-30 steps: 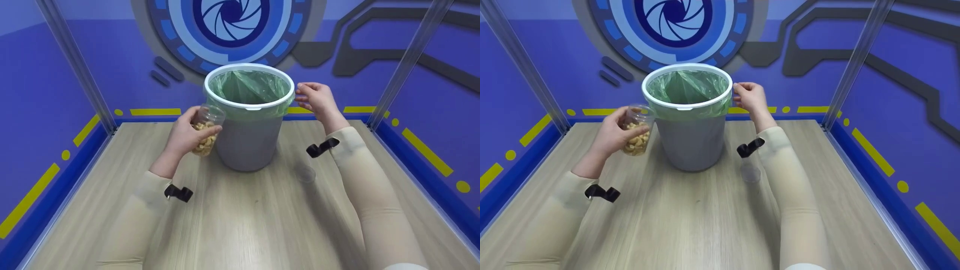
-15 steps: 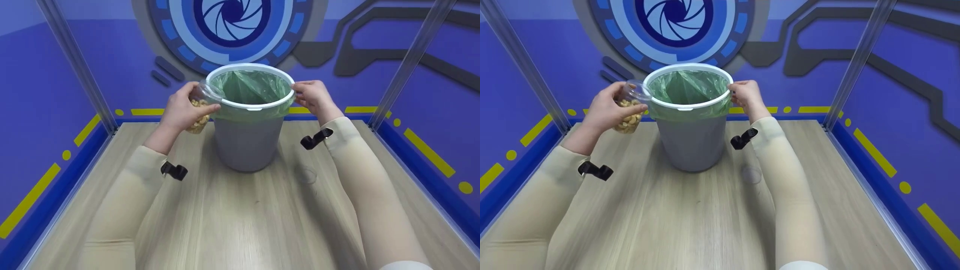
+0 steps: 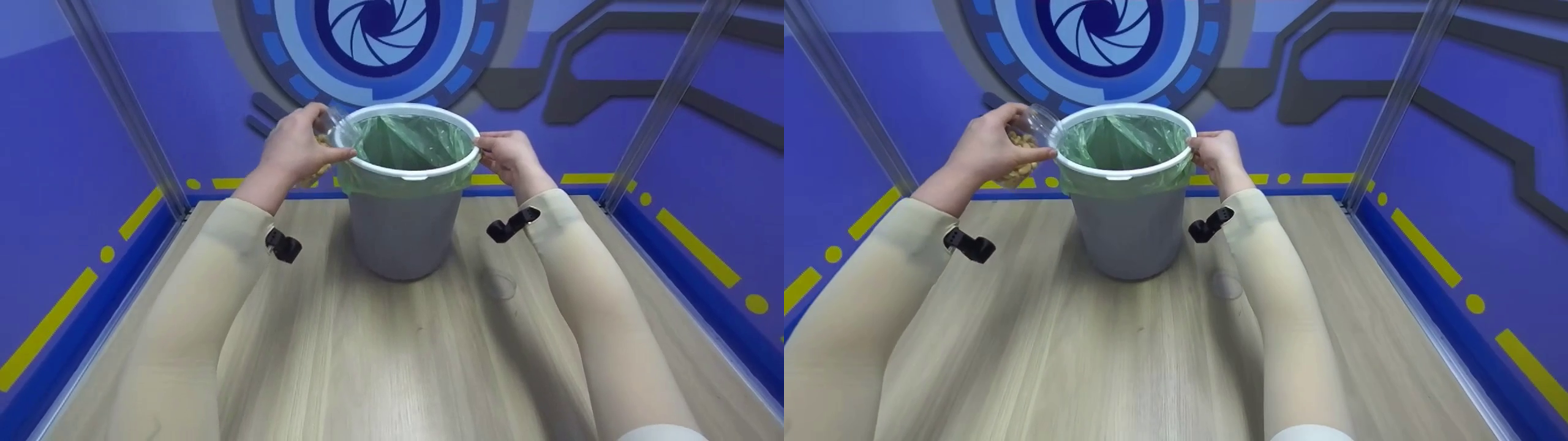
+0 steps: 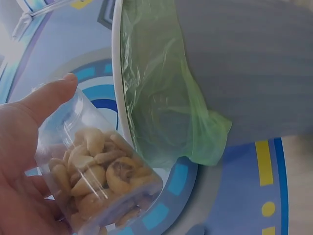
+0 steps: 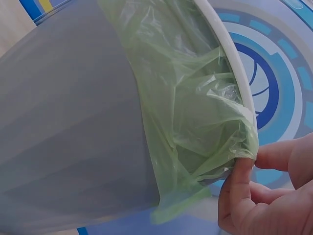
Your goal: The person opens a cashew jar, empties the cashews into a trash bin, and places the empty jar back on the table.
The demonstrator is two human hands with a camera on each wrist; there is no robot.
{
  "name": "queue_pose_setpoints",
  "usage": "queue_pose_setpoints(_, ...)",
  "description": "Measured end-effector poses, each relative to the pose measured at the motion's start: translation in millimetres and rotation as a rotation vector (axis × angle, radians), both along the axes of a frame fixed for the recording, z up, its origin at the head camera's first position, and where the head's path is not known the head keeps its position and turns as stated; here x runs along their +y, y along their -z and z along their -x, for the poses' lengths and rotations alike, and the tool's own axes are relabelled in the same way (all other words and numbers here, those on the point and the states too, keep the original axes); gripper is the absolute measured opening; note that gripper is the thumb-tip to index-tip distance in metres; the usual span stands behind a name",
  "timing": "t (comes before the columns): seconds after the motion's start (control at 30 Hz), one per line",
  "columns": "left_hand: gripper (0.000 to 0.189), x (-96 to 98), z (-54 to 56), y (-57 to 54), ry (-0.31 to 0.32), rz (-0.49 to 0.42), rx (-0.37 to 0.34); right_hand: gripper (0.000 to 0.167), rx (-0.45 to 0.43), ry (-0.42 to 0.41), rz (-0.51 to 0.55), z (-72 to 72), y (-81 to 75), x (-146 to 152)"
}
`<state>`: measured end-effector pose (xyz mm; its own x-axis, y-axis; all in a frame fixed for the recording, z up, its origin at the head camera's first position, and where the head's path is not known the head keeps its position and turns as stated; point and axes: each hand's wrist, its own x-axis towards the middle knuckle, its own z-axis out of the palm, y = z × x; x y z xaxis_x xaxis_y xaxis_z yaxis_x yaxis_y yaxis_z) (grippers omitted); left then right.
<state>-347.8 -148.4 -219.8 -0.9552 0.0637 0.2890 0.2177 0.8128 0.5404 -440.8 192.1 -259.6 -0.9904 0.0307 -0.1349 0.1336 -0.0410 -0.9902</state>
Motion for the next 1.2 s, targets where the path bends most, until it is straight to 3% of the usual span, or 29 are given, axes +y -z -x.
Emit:
queue_pose_setpoints(0.3,0.075,10.0,16.9,-10.2,-0.054,0.231,0.083,0.052,0.028,-0.018,0.027,0.4,1.4,-0.6)
queue_pose_setpoints(0.6,0.073,12.7,28.4,-12.9,-0.056,0.332,0.124,0.050,0.016,-0.009,0.016,0.0,2.4,-1.1)
queue_pose_setpoints(1.2,0.067,20.8,38.4,-9.5,-0.050,0.593,0.266,0.050,0.023,-0.003,0.015,1.5,4.0,-1.1)
